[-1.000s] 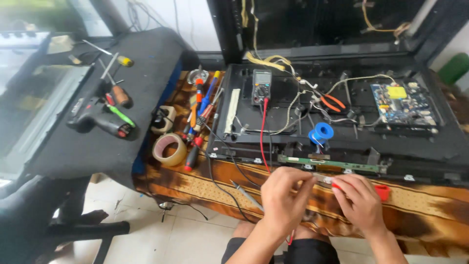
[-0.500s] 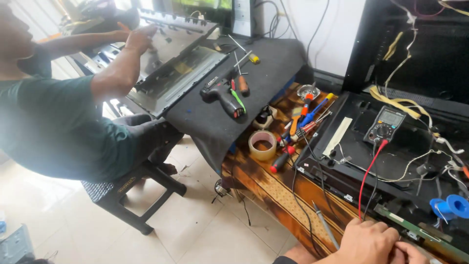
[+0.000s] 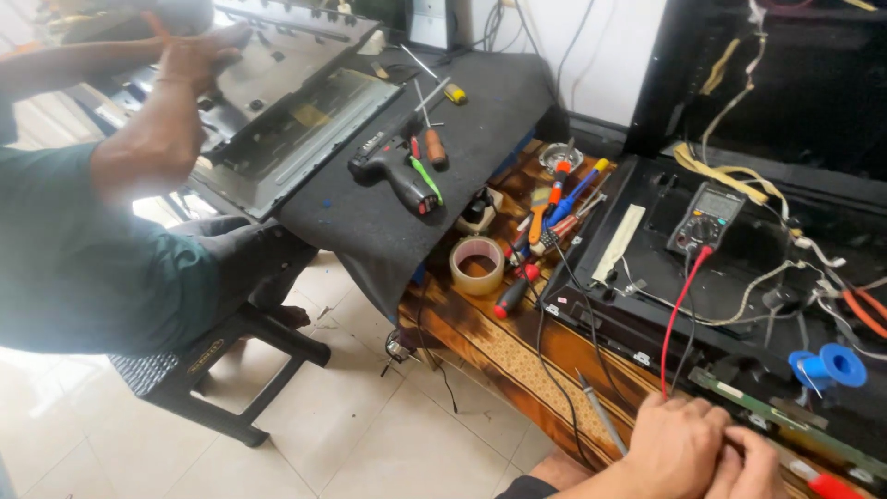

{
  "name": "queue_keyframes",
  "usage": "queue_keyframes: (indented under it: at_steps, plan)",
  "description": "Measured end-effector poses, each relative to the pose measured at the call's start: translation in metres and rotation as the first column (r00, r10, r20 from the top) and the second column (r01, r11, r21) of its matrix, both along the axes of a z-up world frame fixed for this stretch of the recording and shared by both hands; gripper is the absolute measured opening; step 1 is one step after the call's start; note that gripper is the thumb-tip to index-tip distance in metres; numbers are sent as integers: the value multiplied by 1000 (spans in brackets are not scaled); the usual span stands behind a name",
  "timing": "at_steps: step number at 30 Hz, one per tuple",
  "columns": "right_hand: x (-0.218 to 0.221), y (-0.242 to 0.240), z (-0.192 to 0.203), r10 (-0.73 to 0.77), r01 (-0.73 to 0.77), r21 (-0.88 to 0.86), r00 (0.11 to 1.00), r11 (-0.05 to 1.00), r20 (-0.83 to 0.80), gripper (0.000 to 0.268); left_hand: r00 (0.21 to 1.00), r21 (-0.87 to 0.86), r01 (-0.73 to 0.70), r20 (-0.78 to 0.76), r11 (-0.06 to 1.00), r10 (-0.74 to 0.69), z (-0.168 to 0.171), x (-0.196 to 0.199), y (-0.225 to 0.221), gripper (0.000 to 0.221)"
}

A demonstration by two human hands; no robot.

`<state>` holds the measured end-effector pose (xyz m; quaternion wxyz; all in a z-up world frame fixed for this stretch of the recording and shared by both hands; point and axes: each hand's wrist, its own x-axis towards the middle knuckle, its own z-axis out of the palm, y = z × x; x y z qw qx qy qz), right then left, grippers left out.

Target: Soldering components on a television circuit board using a soldering iron and solder wire

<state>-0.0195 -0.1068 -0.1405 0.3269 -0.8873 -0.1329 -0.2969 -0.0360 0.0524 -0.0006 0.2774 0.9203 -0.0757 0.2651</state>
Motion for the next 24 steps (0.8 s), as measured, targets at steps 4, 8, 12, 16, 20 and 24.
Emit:
queue_keyframes:
  at_steps: [4, 8, 12, 16, 20, 24]
  plan:
    - [-17, 42, 118, -23, 2, -59, 934, 998, -356, 27, 998, -56, 55, -18, 997, -56, 22, -10, 14, 17]
    - [-17, 67, 160, 151, -154, 26, 908, 988, -390, 31, 999, -97, 33, 32, 995, -30, 36, -12, 57, 9]
    - [14, 122, 229, 403, -408, -28, 910, 913, -100, 31, 948, -297, -149, 227, 943, 222, 40, -7, 136, 13]
    - [108, 218, 249, 539, -554, -210, 833, 806, -126, 32, 894, -530, -302, 132, 793, 428, 0, 0, 196, 9]
    - [203, 323, 231, 494, -605, -300, 787, 738, -370, 59, 910, -531, -334, 34, 779, 413, -7, -5, 191, 10]
    - [267, 375, 210, 233, -558, -534, 798, 635, -556, 77, 917, -487, -358, -24, 797, 398, -9, 5, 196, 12]
